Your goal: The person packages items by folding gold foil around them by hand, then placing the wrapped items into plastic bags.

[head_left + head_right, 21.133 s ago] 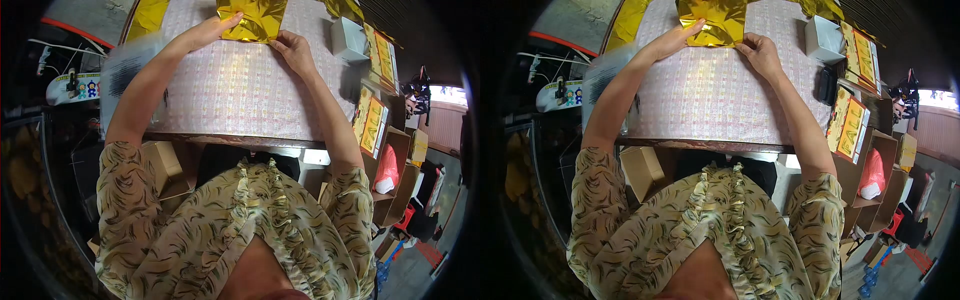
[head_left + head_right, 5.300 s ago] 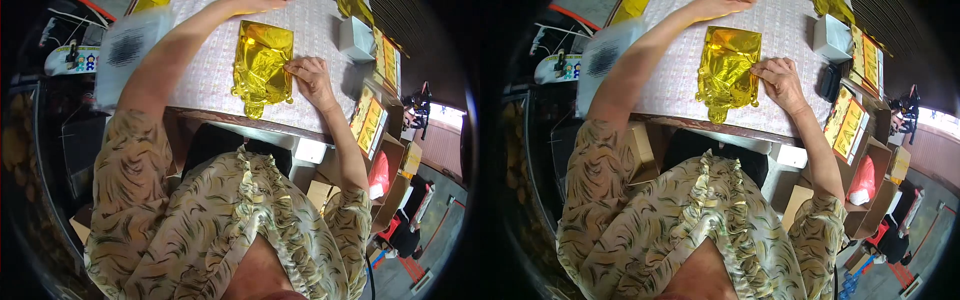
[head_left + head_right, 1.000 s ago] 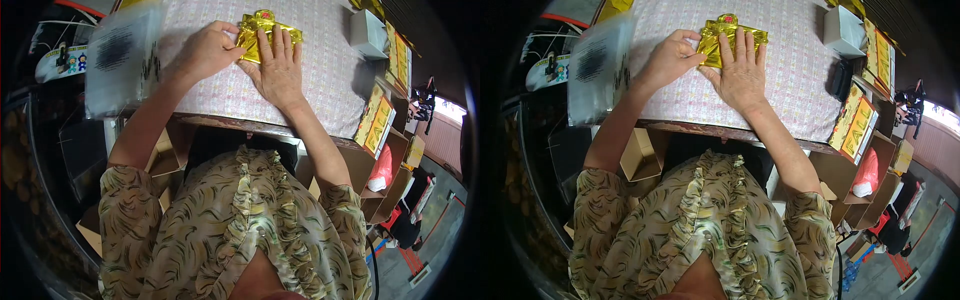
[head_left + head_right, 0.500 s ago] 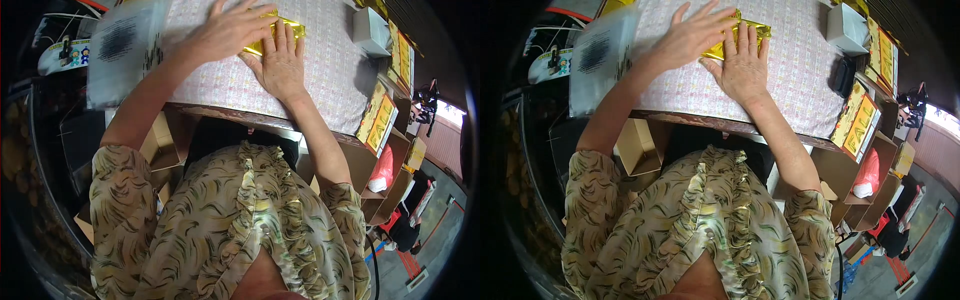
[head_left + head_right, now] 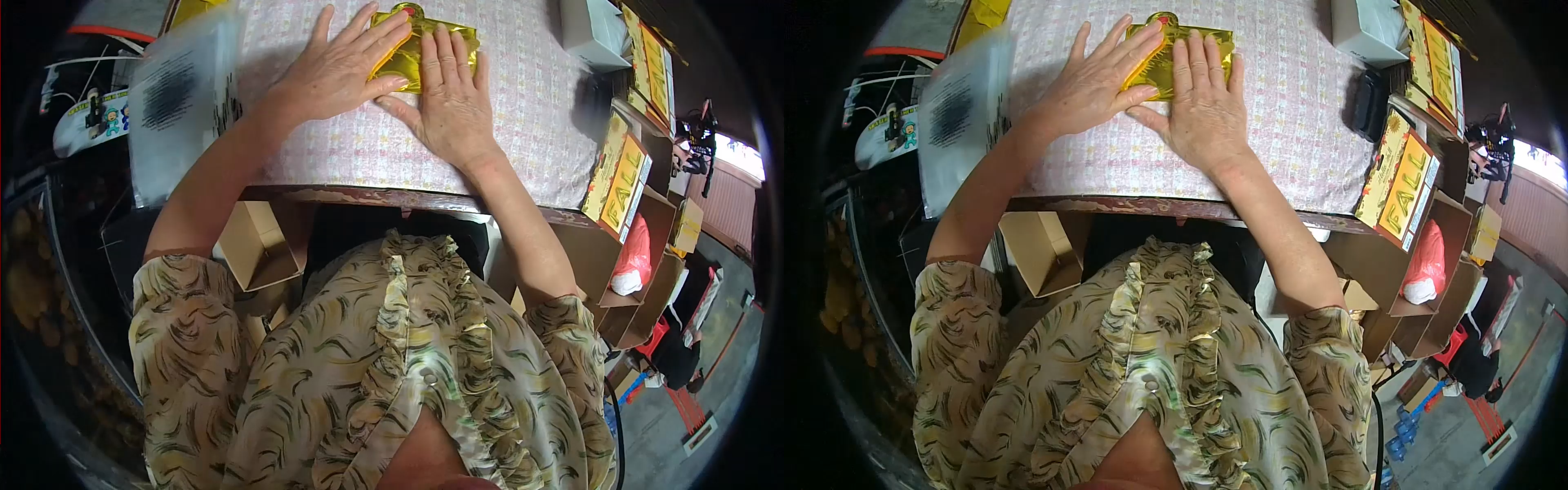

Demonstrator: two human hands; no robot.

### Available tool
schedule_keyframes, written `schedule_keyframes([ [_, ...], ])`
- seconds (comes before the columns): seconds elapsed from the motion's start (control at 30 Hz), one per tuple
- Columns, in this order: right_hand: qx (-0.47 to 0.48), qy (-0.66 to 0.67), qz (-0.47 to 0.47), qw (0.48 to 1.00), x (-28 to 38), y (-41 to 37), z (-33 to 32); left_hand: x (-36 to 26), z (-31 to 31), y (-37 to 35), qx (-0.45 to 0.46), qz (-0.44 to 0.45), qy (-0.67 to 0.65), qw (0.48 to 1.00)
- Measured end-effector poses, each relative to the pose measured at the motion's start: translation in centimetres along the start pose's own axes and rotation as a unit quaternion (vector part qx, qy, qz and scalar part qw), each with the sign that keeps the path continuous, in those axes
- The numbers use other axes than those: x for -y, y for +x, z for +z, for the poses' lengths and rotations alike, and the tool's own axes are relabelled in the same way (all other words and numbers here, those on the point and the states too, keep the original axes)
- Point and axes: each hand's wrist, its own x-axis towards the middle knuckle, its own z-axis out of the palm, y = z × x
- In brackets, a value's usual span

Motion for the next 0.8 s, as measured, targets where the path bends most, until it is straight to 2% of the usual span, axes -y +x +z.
schedule_keyframes([
  [0.3, -0.006, 0.007, -0.019, 1.0, -1.2, -0.5, -0.5, 1.4, 0.7, -0.1, 0.001, 0.019, -0.011, 1.0],
  [0.37, -0.006, 0.006, -0.034, 0.999, -1.2, -0.6, -0.5, 2.0, 0.2, 0.0, -0.019, 0.016, -0.163, 0.986],
  [0.4, 0.004, 0.004, -0.03, 1.0, -1.1, -0.6, -0.7, 2.4, 0.3, -0.1, -0.029, 0.015, -0.189, 0.981],
  [0.53, 0.018, 0.009, -0.033, 0.999, -1.0, -0.3, -1.0, 2.3, 0.0, -1.2, -0.063, -0.073, -0.112, 0.989],
  [0.63, 0.026, 0.018, -0.036, 0.999, -1.1, -0.3, -0.7, 1.8, 0.4, -1.4, -0.052, -0.109, -0.145, 0.982],
  [0.8, 0.02, 0.002, -0.033, 0.999, -1.0, -0.3, -0.8, 2.1, -0.3, -0.7, -0.042, -0.11, -0.137, 0.984],
])
